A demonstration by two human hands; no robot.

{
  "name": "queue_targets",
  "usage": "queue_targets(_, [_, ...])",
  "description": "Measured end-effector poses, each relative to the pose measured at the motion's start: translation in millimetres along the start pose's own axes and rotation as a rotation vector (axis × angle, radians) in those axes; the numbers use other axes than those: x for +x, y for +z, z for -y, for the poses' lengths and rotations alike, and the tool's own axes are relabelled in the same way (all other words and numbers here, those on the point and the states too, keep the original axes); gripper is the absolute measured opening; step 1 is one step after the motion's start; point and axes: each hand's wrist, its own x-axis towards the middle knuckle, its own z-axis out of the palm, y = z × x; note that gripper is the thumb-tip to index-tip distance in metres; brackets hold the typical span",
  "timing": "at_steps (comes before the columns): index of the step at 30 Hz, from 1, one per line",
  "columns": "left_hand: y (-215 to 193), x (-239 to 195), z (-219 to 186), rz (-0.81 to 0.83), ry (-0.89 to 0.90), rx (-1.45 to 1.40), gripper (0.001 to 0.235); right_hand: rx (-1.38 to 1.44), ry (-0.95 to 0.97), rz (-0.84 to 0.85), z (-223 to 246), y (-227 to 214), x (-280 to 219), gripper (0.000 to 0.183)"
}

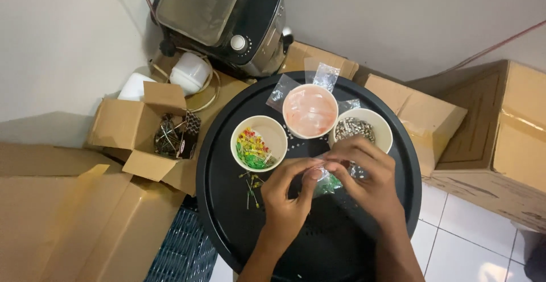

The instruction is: The person sorts colorful pins from a white bowl onto a black tray and then places them into a small plastic bag. They handle the pins by hand, picking them up from the tray and putting them into the bag.

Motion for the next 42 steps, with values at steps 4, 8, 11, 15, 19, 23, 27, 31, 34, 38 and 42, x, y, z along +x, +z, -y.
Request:
queue_targets(4, [-2, -13, 19, -0.003, 0.002, -0.068, 0.014, -0.01, 0.004, 0.077, 2, -2, -4, 0.012])
queue_targets(8, [-7, -18, 19, -0.01, -0.007, -0.046, 0.012, 0.079, -0.029, 0.099, 2, -1, -6, 0.02])
queue_targets(11, [-13, -15, 2, 0.008, -0.026, -0.004, 0.011, 0.144, -0.028, 0.067, 0, 1, -10, 0.033])
queue_targets(15, [-15, -29, 5, 0.069, -0.057, 0.065, 0.015, 0.251, 0.016, 0.071, 1, 8, -16, 0.033])
queue_targets(19, [-12, -34, 12, 0.104, -0.035, 0.022, 0.028, 0.244, -0.036, 0.085, 1, 11, -14, 0.033])
queue_targets(23, [-3, -45, 30, 0.068, -0.043, -0.095, 0.025, 0.324, -0.095, -0.023, 0, 14, -11, 0.032])
queue_targets(27, [1, -47, 27, 0.06, 0.058, -0.047, 0.036, 0.34, -0.189, 0.001, -3, 20, -10, 0.039])
queue_targets(31, [3, -53, 40, 0.017, 0.113, 0.013, 0.04, 0.333, -0.194, 0.03, 8, 19, 0, 0.044])
queue_targets(34, [2, -50, 36, -0.013, 0.164, 0.021, 0.037, 0.305, -0.219, 0.072, 8, 16, 2, 0.039])
queue_targets(38, [6, -57, 50, -0.036, 0.336, 0.195, 0.033, 0.268, -0.216, 0.085, 1, 17, -4, 0.034])
queue_targets(42, [7, -55, 50, -0.047, 0.389, 0.252, 0.033, 0.224, -0.215, 0.079, 6, 14, -4, 0.026])
